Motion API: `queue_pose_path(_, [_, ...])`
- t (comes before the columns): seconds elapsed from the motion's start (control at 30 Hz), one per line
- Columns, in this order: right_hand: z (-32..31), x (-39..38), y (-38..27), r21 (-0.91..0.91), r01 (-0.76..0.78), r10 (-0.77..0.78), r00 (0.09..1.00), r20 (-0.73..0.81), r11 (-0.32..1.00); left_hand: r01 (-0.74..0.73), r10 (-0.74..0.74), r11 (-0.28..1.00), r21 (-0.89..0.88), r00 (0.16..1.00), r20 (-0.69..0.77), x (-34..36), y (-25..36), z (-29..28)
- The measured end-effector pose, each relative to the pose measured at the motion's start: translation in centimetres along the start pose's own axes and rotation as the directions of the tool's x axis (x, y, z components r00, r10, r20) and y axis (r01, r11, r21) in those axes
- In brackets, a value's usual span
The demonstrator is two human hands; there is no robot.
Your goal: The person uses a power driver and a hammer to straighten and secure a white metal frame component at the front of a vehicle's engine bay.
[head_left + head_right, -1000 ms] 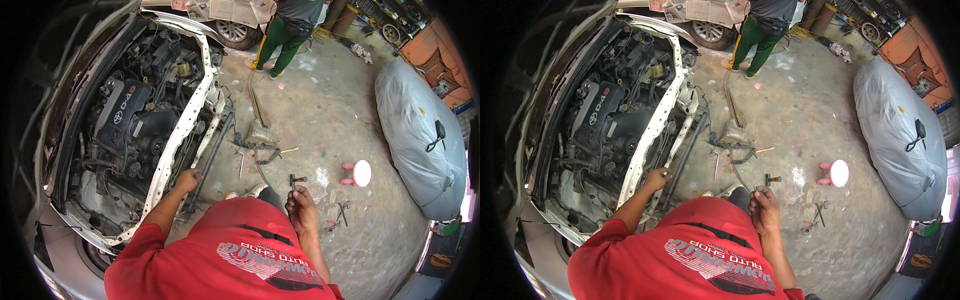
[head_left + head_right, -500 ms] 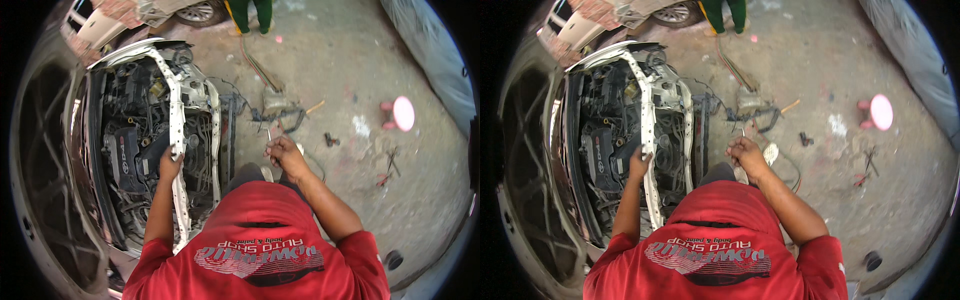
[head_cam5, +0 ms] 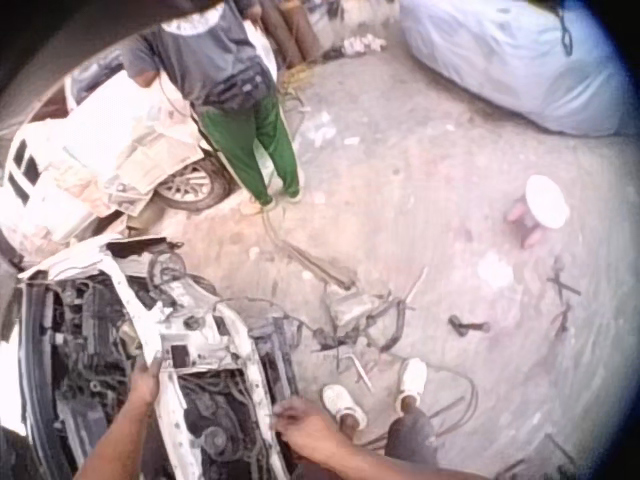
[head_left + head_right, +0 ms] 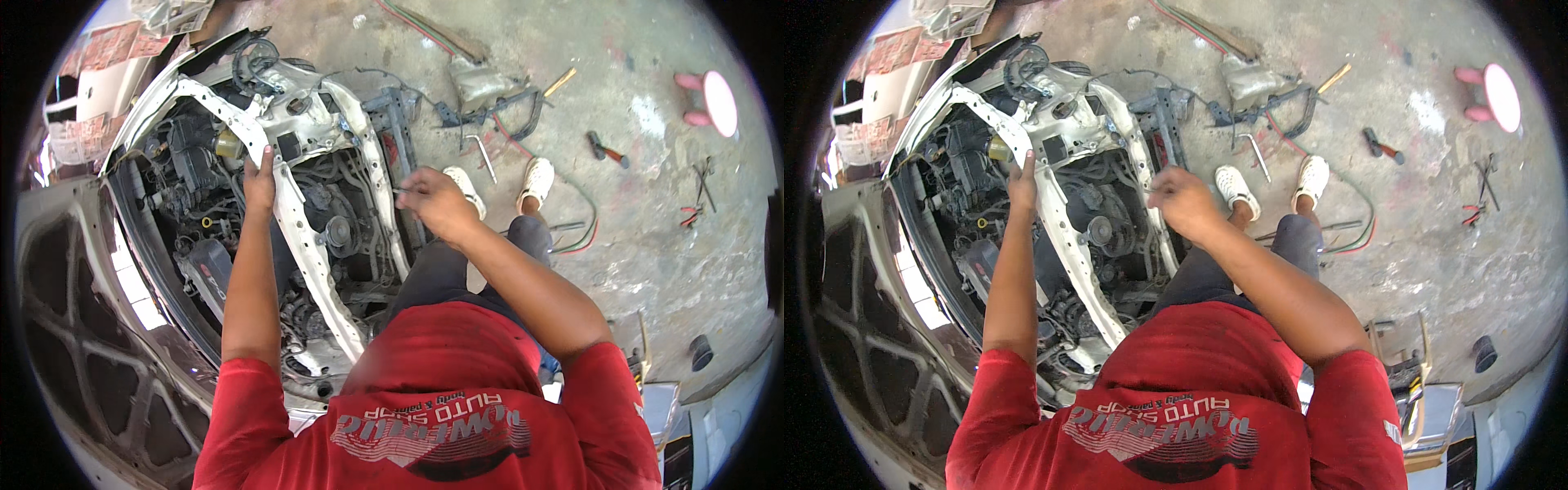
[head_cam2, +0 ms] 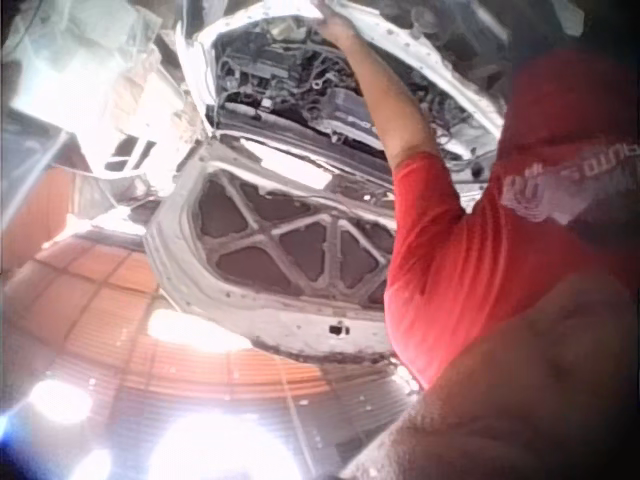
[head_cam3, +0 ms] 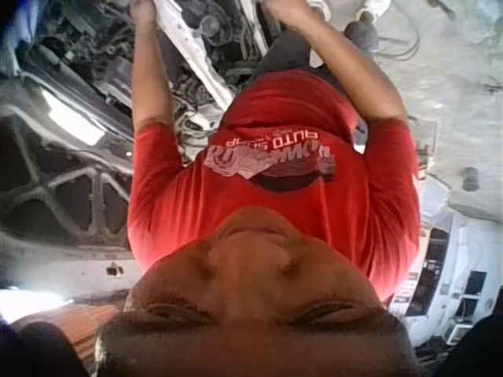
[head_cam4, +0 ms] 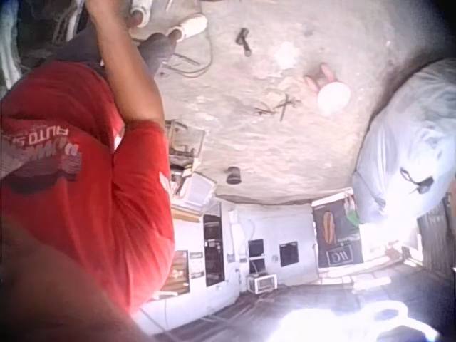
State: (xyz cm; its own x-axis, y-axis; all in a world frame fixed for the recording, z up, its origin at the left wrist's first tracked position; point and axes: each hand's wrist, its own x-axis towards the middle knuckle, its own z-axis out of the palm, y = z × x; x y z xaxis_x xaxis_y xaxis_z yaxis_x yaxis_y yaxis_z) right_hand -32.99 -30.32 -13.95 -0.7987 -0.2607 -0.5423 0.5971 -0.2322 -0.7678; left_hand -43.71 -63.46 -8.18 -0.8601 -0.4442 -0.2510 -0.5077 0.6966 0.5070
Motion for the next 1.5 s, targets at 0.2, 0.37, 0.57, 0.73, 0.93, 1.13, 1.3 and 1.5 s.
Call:
queue_pose_path(0.2, [9.5, 7.1, 0.0, -0.094, 0.187, -0.184, 0.982, 0.044, 0.978, 0.360, -0.168, 0.744, -0.562, 0.916, 0.365, 0.4, -3.5, -3.7])
queue_pose_path(0.37, [13.1, 10.8, 0.3, -0.170, 0.221, -0.217, 0.975, 0.042, 0.960, 0.539, -0.136, 0.517, -0.665, 0.819, 0.557, 0.4, -6.2, -4.2])
queue_pose_path(0.57, [13.4, 12.5, 1.5, -0.220, 0.138, -0.123, 0.989, 0.078, 0.966, 0.670, 0.046, 0.211, -0.711, 0.720, 0.692, 0.7, -12.4, -2.3])
queue_pose_path(0.73, [13.7, 12.4, 1.9, -0.119, 0.064, -0.051, 0.993, 0.111, 0.991, 0.850, 0.268, 0.030, -0.525, 0.499, 0.824, 1.3, -13.2, 1.0])
queue_pose_path(0.93, [15.9, 13.2, 2.6, 0.037, 0.126, -0.130, 0.982, 0.134, 0.991, 0.795, 0.127, 0.137, -0.591, 0.578, 0.806, 1.6, -13.9, 2.8])
queue_pose_path(1.13, [18.6, 13.8, 0.7, -0.149, 0.280, -0.273, 0.960, 0.065, 0.948, 0.699, 0.071, 0.238, -0.675, 0.681, 0.729, 0.9, -13.3, 4.0])
queue_pose_path(1.3, [20.1, 13.2, 0.0, -0.308, 0.273, -0.288, 0.958, 0.000, 0.911, 0.607, 0.082, 0.297, -0.737, 0.753, 0.653, 0.9, -12.5, 4.8])
queue_pose_path(1.5, [20.7, 13.2, -0.5, -0.329, 0.287, -0.295, 0.955, 0.027, 0.900, 0.518, 0.113, 0.327, -0.790, 0.809, 0.577, 0.8, -11.5, 6.0])
